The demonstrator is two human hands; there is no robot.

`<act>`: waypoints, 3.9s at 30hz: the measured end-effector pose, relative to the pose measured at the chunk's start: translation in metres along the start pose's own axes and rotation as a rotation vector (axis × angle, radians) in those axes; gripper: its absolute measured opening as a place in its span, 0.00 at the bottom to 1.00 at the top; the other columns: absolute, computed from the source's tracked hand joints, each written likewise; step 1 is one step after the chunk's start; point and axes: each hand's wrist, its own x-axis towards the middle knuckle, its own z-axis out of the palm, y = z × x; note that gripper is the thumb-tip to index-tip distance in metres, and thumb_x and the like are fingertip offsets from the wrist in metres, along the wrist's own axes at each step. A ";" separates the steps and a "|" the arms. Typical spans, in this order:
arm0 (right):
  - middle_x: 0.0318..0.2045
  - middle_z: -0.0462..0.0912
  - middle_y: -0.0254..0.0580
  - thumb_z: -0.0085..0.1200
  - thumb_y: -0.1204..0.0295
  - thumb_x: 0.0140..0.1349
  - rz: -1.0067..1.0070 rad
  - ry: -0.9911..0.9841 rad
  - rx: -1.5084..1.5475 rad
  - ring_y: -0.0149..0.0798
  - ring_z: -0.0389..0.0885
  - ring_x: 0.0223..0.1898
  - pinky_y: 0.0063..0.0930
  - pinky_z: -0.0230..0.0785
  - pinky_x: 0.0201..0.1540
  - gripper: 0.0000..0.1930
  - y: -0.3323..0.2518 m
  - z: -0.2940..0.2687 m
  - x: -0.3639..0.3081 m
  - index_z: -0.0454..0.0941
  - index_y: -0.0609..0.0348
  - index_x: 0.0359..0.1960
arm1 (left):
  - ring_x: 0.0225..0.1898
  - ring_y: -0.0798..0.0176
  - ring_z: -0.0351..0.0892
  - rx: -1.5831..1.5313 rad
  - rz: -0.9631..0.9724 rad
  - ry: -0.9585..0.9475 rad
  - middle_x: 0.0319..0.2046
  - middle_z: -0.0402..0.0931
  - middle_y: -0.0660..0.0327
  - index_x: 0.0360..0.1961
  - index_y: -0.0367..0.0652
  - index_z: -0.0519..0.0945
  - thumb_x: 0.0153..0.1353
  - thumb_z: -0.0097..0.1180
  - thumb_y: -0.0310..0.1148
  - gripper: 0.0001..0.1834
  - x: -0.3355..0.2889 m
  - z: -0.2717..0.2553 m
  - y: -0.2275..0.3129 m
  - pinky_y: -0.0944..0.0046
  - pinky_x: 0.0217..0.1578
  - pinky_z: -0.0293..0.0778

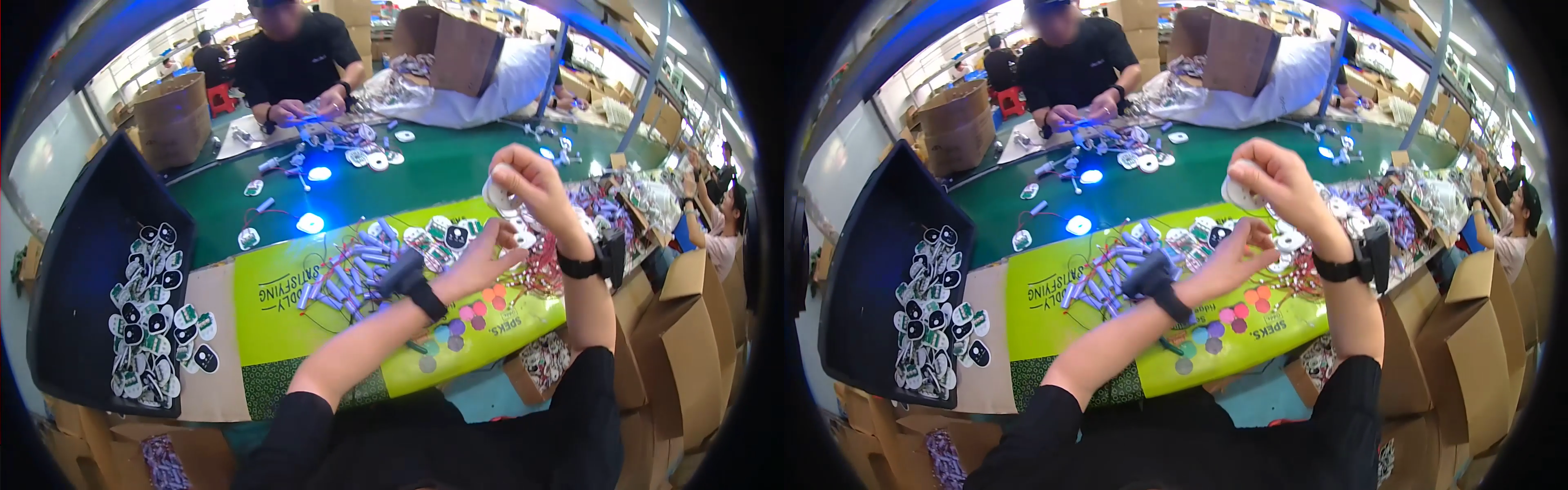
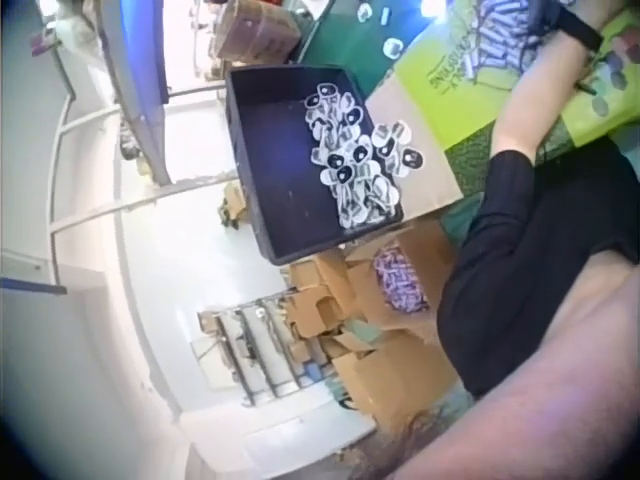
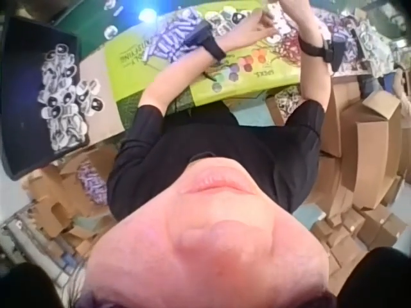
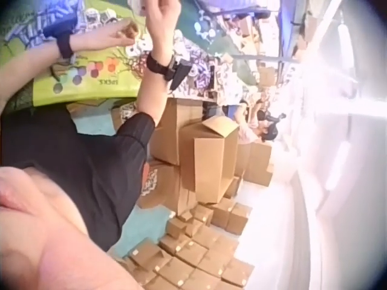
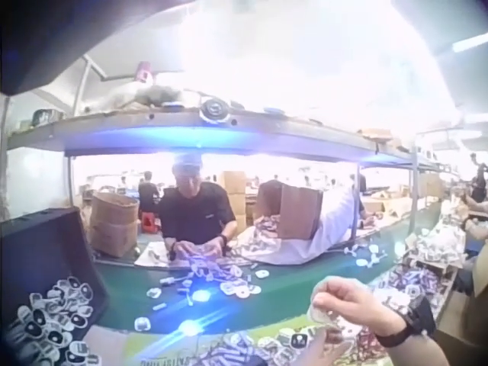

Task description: The person assembles electronic components by hand, picking up a circuit board and a battery, connecting the battery wires to the board, and then placing the assembled unit onto the work surface. This process is repeated multiple times with additional boards and batteries.

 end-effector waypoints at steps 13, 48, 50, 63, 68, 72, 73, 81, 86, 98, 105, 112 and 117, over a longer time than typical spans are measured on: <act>0.30 0.75 0.33 0.52 0.70 0.62 -0.066 -0.126 0.362 0.24 0.74 0.34 0.19 0.66 0.38 0.09 -0.029 0.042 -0.020 0.71 0.63 0.38 | 0.39 0.57 0.75 0.002 -0.049 0.106 0.44 0.69 0.49 0.48 0.43 0.73 0.61 0.51 0.40 0.17 0.013 0.048 -0.067 0.59 0.41 0.72; 0.35 0.79 0.43 0.47 0.66 0.66 0.156 0.193 0.519 0.41 0.82 0.39 0.32 0.79 0.37 0.11 0.083 -0.027 -0.023 0.70 0.62 0.41 | 0.21 0.68 0.78 0.015 -0.449 0.037 0.24 0.77 0.57 0.44 0.26 0.72 0.59 0.55 0.37 0.22 0.019 0.020 -0.083 0.71 0.17 0.70; 0.35 0.79 0.43 0.47 0.66 0.66 0.160 0.195 0.534 0.42 0.82 0.40 0.32 0.79 0.38 0.11 0.087 -0.031 -0.030 0.70 0.63 0.41 | 0.24 0.67 0.80 0.000 -0.473 0.039 0.26 0.78 0.56 0.40 0.28 0.74 0.61 0.52 0.36 0.17 0.022 0.027 -0.085 0.71 0.19 0.73; 0.26 0.83 0.43 0.57 0.67 0.48 0.371 -0.130 -0.443 0.31 0.79 0.26 0.26 0.71 0.33 0.13 0.133 -0.060 -0.060 0.83 0.62 0.33 | 0.34 0.62 0.81 -0.360 -0.300 0.274 0.36 0.78 0.55 0.41 0.33 0.73 0.66 0.47 0.33 0.12 0.033 0.019 -0.089 0.68 0.28 0.77; 0.24 0.82 0.44 0.57 0.66 0.47 0.353 -0.141 -0.670 0.36 0.79 0.26 0.29 0.71 0.32 0.12 0.116 -0.043 -0.058 0.82 0.59 0.31 | 0.33 0.62 0.81 -0.397 -0.248 0.335 0.35 0.78 0.54 0.41 0.31 0.73 0.65 0.49 0.31 0.12 0.034 0.018 -0.094 0.69 0.29 0.78; 0.21 0.79 0.44 0.55 0.66 0.47 0.259 -0.046 -0.762 0.40 0.78 0.23 0.31 0.69 0.29 0.10 0.132 -0.038 -0.063 0.81 0.59 0.28 | 0.33 0.62 0.82 -0.411 -0.188 0.344 0.35 0.78 0.54 0.41 0.30 0.74 0.64 0.49 0.27 0.10 0.032 0.021 -0.096 0.69 0.29 0.79; 0.19 0.78 0.46 0.54 0.67 0.47 0.221 -0.034 -0.765 0.42 0.77 0.22 0.32 0.68 0.28 0.10 0.134 -0.037 -0.064 0.81 0.60 0.27 | 0.33 0.62 0.82 -0.410 -0.187 0.344 0.35 0.78 0.54 0.41 0.30 0.74 0.64 0.49 0.27 0.10 0.032 0.022 -0.096 0.69 0.29 0.79; 0.20 0.76 0.43 0.53 0.69 0.48 0.139 0.040 -0.633 0.35 0.75 0.24 0.28 0.66 0.29 0.10 0.141 -0.042 -0.069 0.78 0.63 0.27 | 0.37 0.62 0.82 -0.595 -0.233 0.318 0.38 0.78 0.56 0.44 0.33 0.74 0.64 0.49 0.27 0.10 0.031 0.020 -0.090 0.70 0.30 0.78; 0.20 0.77 0.38 0.55 0.68 0.51 0.203 -0.025 -0.395 0.29 0.73 0.24 0.25 0.66 0.29 0.10 0.141 -0.053 -0.071 0.78 0.64 0.27 | 0.40 0.65 0.81 -0.490 -0.266 0.224 0.40 0.79 0.58 0.47 0.35 0.74 0.60 0.54 0.27 0.13 0.033 0.009 -0.091 0.77 0.27 0.72; 0.25 0.75 0.23 0.54 0.74 0.59 0.337 -0.105 -0.030 0.18 0.69 0.27 0.14 0.62 0.28 0.04 0.147 -0.041 -0.061 0.77 0.62 0.30 | 0.37 0.66 0.79 -0.190 0.177 0.206 0.36 0.77 0.60 0.48 0.38 0.72 0.60 0.46 0.20 0.14 0.036 0.008 -0.129 0.69 0.39 0.74; 0.25 0.76 0.26 0.54 0.73 0.58 0.352 -0.013 0.081 0.19 0.71 0.27 0.15 0.63 0.30 0.05 0.153 -0.056 -0.083 0.77 0.63 0.30 | 0.34 0.70 0.79 -0.356 -0.055 0.084 0.34 0.76 0.62 0.50 0.40 0.71 0.64 0.48 0.37 0.16 0.028 0.025 -0.084 0.75 0.27 0.71; 0.24 0.76 0.25 0.55 0.73 0.57 0.359 0.181 -0.244 0.18 0.68 0.25 0.14 0.61 0.27 0.09 0.149 -0.077 -0.081 0.79 0.64 0.37 | 0.29 0.68 0.79 0.163 -0.170 0.350 0.26 0.79 0.61 0.38 0.36 0.78 0.66 0.45 0.40 0.16 0.026 -0.003 -0.083 0.69 0.25 0.71; 0.24 0.78 0.29 0.54 0.72 0.59 0.128 0.340 -0.427 0.21 0.73 0.25 0.16 0.64 0.28 0.09 0.133 -0.091 -0.082 0.78 0.65 0.36 | 0.23 0.67 0.78 0.474 -0.050 0.085 0.23 0.80 0.60 0.36 0.37 0.80 0.63 0.49 0.35 0.13 0.003 -0.041 -0.001 0.67 0.25 0.72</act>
